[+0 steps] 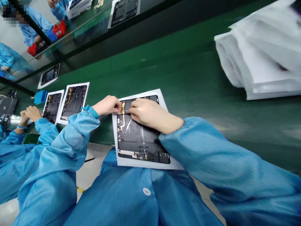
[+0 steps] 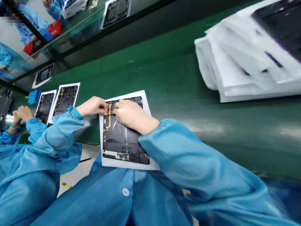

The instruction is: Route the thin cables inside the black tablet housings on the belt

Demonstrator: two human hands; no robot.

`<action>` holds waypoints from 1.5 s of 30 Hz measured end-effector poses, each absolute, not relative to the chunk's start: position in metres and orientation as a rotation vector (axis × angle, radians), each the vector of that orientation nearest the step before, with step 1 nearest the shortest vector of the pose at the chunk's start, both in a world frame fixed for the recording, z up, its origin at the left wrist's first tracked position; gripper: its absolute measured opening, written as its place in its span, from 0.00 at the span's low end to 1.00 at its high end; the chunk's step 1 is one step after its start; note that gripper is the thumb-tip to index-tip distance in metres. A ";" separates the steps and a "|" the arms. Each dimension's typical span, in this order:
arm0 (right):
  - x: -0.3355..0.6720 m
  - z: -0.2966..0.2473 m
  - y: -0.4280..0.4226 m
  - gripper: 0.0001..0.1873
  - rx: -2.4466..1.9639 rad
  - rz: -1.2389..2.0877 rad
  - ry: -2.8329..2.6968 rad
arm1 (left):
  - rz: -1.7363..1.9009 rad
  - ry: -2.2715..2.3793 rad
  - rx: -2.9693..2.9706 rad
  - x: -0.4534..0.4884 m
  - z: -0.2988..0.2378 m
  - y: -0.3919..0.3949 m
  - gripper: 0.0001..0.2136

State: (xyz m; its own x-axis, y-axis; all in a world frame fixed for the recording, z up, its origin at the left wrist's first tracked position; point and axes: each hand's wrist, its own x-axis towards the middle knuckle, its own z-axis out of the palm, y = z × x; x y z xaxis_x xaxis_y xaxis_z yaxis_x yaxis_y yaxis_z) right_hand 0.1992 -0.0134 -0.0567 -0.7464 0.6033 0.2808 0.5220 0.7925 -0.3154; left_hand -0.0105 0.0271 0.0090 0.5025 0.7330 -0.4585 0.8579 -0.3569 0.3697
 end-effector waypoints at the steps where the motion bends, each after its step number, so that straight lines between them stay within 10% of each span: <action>1: 0.199 -0.057 -0.013 0.16 -0.863 0.304 -2.615 | -0.281 1.277 2.201 -0.011 0.007 0.028 0.02; 34: 0.202 -0.059 -0.010 0.12 -0.851 0.251 -2.620 | -0.088 1.355 2.159 -0.006 -0.003 0.014 0.04; 45: 0.251 -0.068 0.013 0.13 -1.088 0.312 -2.281 | 0.197 1.758 1.329 -0.033 0.029 -0.145 0.17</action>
State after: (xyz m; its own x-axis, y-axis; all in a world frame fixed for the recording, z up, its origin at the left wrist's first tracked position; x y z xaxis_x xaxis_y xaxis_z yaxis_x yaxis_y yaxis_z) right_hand 0.2507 0.0132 -0.0677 -0.4941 0.7682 0.4070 0.6308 0.6390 -0.4402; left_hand -0.0327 -0.1449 0.0291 -0.0218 0.8344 -0.5507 0.6917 0.4103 0.5943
